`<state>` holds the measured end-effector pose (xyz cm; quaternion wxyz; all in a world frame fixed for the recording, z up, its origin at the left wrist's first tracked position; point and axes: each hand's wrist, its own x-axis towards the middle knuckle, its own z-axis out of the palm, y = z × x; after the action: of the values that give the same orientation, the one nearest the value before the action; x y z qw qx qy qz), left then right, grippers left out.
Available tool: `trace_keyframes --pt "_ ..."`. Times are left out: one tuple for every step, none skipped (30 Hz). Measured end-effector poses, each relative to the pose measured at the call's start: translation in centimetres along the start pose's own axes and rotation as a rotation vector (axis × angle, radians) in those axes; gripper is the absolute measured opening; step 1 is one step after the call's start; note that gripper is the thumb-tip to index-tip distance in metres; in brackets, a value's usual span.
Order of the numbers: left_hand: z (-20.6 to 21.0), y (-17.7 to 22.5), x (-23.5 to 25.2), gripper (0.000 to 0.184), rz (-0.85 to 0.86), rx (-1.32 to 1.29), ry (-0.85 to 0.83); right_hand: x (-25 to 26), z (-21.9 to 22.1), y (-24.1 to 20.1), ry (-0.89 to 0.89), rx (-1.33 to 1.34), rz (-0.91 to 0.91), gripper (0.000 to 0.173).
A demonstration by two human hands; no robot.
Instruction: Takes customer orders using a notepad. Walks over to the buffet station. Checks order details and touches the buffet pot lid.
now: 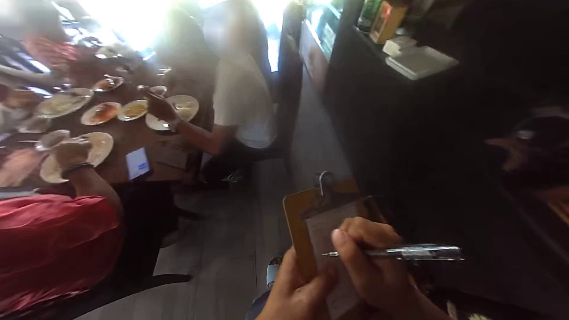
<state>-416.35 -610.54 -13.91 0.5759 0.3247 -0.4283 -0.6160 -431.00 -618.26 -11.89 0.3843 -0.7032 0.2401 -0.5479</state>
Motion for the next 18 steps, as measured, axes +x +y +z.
trace_keyframes --pt "-0.09 -0.13 0.01 0.031 0.001 -0.004 -0.005 -0.15 0.05 0.05 -0.003 -0.010 -0.001 0.030" --pt "-0.16 -0.21 0.03 0.032 0.002 -0.005 -0.010 -0.31 0.13 0.13 -0.002 -0.026 -0.006 0.031" --pt "-0.20 -0.22 0.04 0.032 -0.001 -0.002 -0.011 -0.43 0.21 0.25 0.003 -0.040 -0.015 0.032" --pt "-0.21 -0.22 0.06 0.031 -0.005 0.002 -0.017 -0.57 0.24 0.37 0.011 -0.053 -0.023 0.032" --pt "-0.15 -0.22 0.09 0.031 -0.010 0.009 -0.019 -0.69 0.18 0.42 0.021 -0.065 -0.024 0.032" --pt "0.02 -0.14 0.11 0.030 -0.021 0.019 -0.017 -0.78 0.07 0.43 0.036 -0.078 -0.021 0.031" --pt "0.20 -0.03 0.14 0.029 -0.030 0.035 -0.010 -0.83 -0.03 0.43 0.048 -0.094 -0.016 0.030" --pt "0.25 0.01 0.19 0.029 -0.029 0.044 -0.010 -0.84 -0.05 0.46 0.057 -0.114 -0.015 0.030" --pt "0.20 0.03 0.23 0.029 -0.024 0.044 -0.017 -0.86 -0.04 0.46 0.059 -0.133 -0.013 0.029" --pt "0.19 0.11 0.27 0.029 -0.018 0.049 -0.022 -0.87 -0.06 0.40 0.052 -0.150 -0.007 0.028" --pt "0.19 0.22 0.34 0.030 -0.016 0.049 -0.022 -0.83 -0.12 0.27 0.035 -0.164 0.003 0.027" --pt "0.17 0.27 0.44 0.030 -0.015 0.044 -0.019 -0.78 -0.15 0.19 0.021 -0.178 0.014 0.026" --pt "0.14 0.22 0.53 0.030 -0.013 0.043 -0.014 -0.74 -0.16 0.20 0.015 -0.183 0.020 0.026" --pt "0.13 0.18 0.58 0.031 -0.008 0.040 -0.008 -0.66 -0.18 0.23 0.009 -0.186 0.020 0.026" --pt "0.12 0.18 0.58 0.031 -0.003 0.042 0.000 -0.58 -0.20 0.24 0.001 -0.187 0.020 0.026" --pt "0.09 0.15 0.59 0.031 0.001 0.046 0.008 -0.49 -0.18 0.28 -0.005 -0.179 0.015 0.027" --pt "0.09 0.20 0.61 0.031 -0.002 0.057 0.019 -0.40 -0.18 0.32 -0.016 -0.178 0.009 0.028" --pt "0.10 0.29 0.62 0.031 -0.004 0.068 0.028 -0.32 -0.21 0.37 -0.030 -0.178 0.002 0.028"
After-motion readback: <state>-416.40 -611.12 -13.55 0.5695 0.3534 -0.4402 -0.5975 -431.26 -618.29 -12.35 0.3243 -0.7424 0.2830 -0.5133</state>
